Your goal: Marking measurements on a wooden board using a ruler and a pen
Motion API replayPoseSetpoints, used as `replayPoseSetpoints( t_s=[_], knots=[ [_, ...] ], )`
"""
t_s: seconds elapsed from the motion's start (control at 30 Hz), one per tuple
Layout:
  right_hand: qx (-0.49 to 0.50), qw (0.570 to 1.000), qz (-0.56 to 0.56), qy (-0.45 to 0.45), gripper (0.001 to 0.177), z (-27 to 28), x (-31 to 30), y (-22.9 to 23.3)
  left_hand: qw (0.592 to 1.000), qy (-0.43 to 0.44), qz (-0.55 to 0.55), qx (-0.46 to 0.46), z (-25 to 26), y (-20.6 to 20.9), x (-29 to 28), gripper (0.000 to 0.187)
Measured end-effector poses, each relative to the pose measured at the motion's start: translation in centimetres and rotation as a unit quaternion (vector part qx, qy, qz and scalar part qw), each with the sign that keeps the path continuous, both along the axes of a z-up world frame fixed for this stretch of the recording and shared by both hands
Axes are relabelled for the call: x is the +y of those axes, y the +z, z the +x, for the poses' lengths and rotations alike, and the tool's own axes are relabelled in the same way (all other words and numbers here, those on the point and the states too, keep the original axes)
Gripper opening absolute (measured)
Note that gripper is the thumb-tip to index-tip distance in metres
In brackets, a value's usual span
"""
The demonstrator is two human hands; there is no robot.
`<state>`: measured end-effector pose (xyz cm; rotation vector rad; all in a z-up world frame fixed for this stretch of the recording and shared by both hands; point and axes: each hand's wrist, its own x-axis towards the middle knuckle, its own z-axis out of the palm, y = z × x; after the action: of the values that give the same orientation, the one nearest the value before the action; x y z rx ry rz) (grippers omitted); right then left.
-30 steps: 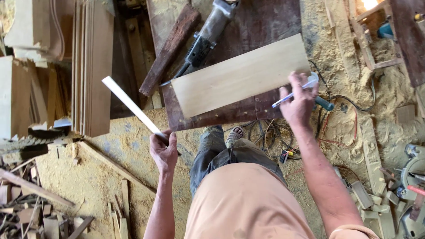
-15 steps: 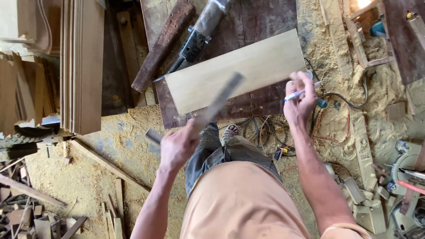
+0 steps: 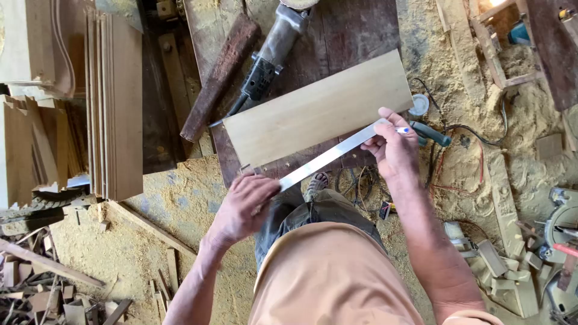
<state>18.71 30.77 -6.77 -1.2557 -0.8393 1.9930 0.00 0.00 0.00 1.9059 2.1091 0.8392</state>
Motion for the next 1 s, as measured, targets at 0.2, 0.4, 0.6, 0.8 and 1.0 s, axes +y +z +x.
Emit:
replayPoseSetpoints(
  t_s=[0.2, 0.4, 0.6, 0.8, 1.0],
  knots=[
    [-0.123, 0.988, 0.081, 0.045, 0.018, -5.6, -1.8, 4.5, 0.867, 0.303, 0.115, -0.380, -1.4, -2.2, 0.0, 0.017],
    [-0.243, 0.896, 0.322, 0.187, 0.015, -7.5, -0.5, 0.0, 0.653, 0.565, 0.103, -0.494, -2.5, -7.3, 0.6, 0.027],
    [-0.308, 0.824, 0.426, 0.211, 0.015, -7.6, 0.8, -1.1, 0.623, 0.543, 0.159, -0.541, -3.1, -9.3, 1.8, 0.026],
    [-0.269, 0.872, 0.354, 0.207, 0.019, -7.4, 0.2, -0.9, 0.649, 0.537, 0.175, -0.510, -3.1, -11.8, 1.6, 0.029],
    [-0.102, 0.917, 0.350, 0.159, 0.048, -5.9, 0.8, -0.9, 0.692, 0.517, 0.147, -0.482, -2.6, -11.3, 2.2, 0.033]
  ],
)
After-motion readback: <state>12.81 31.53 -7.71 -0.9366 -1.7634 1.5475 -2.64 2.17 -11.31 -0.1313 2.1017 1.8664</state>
